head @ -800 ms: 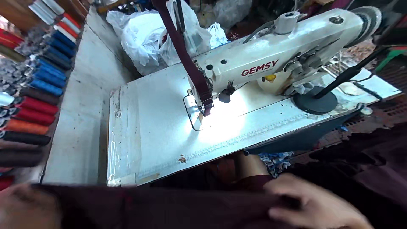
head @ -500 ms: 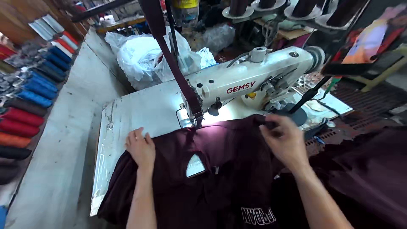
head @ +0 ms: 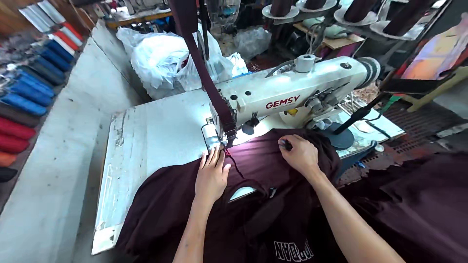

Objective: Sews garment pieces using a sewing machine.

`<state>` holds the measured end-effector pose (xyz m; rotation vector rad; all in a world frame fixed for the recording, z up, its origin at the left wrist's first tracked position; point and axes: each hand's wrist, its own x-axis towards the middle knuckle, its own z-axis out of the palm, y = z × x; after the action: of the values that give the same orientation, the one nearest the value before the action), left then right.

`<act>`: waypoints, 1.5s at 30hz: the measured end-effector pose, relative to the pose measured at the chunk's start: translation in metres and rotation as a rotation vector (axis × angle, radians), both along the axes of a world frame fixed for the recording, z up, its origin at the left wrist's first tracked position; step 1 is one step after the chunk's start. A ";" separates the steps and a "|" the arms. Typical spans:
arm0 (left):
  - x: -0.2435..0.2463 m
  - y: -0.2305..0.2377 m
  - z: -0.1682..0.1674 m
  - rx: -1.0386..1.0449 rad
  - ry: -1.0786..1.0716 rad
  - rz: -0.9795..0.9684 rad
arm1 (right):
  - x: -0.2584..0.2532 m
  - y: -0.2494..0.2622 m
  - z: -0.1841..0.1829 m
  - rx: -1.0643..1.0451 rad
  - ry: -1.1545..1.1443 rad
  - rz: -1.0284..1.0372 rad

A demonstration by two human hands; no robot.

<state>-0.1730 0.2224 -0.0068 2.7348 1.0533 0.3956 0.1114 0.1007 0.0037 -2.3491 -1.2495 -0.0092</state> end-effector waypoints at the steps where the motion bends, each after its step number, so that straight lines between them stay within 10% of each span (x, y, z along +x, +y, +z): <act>1: 0.000 0.000 -0.002 0.020 -0.007 0.002 | -0.001 0.001 0.002 -0.031 -0.003 -0.007; 5: 0.002 -0.001 -0.006 0.031 -0.083 0.038 | -0.026 0.011 0.032 -0.233 0.113 -0.021; 10: -0.002 -0.005 -0.006 0.173 -0.421 -0.077 | -0.090 0.016 0.039 -0.005 0.147 0.266; 17: 0.006 -0.007 0.002 -0.005 0.008 -0.072 | -0.103 0.027 0.014 -0.141 0.143 0.207; 45: 0.010 0.088 -0.007 0.040 -0.039 -0.145 | -0.141 0.063 0.004 -0.115 -0.137 0.413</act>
<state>-0.1627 0.3102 -0.0136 2.8034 0.8403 0.4498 -0.0295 0.1638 0.0073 -2.1679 -1.8256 0.0375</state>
